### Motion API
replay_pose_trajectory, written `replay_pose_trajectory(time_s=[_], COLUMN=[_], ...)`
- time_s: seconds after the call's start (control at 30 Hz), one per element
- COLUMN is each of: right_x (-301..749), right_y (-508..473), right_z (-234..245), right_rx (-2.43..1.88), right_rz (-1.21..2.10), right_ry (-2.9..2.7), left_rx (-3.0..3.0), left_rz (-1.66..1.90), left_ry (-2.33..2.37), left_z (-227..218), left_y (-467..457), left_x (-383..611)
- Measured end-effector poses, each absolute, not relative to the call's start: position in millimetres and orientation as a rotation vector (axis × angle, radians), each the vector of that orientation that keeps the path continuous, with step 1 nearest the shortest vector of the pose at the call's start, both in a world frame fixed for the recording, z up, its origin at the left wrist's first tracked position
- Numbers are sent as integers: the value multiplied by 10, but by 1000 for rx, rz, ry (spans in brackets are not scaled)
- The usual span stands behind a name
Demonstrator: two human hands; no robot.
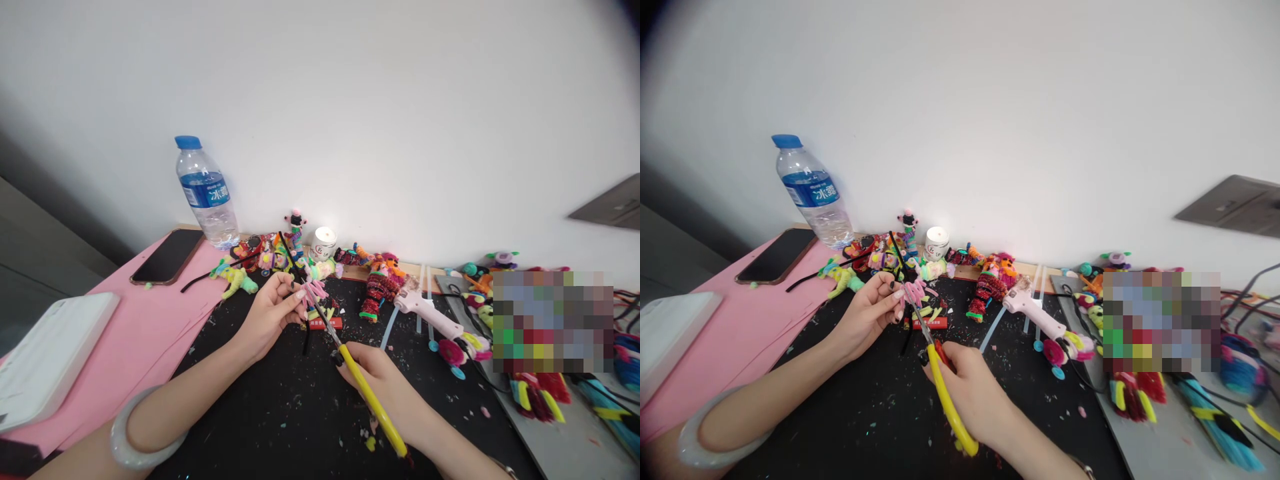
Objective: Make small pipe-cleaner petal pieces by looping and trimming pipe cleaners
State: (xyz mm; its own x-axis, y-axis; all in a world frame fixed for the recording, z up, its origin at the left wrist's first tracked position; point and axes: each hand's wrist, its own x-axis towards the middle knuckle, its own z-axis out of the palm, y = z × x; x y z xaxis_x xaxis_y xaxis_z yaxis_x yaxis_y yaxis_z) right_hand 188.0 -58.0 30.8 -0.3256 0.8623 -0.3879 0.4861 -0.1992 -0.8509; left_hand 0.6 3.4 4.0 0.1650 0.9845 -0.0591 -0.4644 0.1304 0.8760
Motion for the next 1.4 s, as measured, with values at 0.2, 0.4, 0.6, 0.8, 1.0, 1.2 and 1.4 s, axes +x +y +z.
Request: replay_pose_trajectory(time_s=[0.2,0.4,0.6,0.8,1.0,1.2,1.4], right_x=[1908,1916,1922,1952,1971,1979,1966], right_y=[-607,-625,-630,-609,-581,-566,-557], right_z=[141,58,29,73,148,117,99], right_rx=[-1581,-1593,-1564,-1463,-1453,-1473,-1480], right_rz=[1496,1449,1328,1304,1310,1335,1325], right_ry=[-1640,-1609,-1552,-1511,-1450,-1332,-1238], left_rx=[823,870,979,1279,1894,2196,2344], left_rz=[1248,1248,1204,1107,912,883,788], left_ry=[791,784,803,895,1101,1137,1104], left_z=[47,41,25,15,26,74,114], left_y=[44,43,41,31,14,48,202], left_x=[-13,-20,-22,-5,-1,59,229])
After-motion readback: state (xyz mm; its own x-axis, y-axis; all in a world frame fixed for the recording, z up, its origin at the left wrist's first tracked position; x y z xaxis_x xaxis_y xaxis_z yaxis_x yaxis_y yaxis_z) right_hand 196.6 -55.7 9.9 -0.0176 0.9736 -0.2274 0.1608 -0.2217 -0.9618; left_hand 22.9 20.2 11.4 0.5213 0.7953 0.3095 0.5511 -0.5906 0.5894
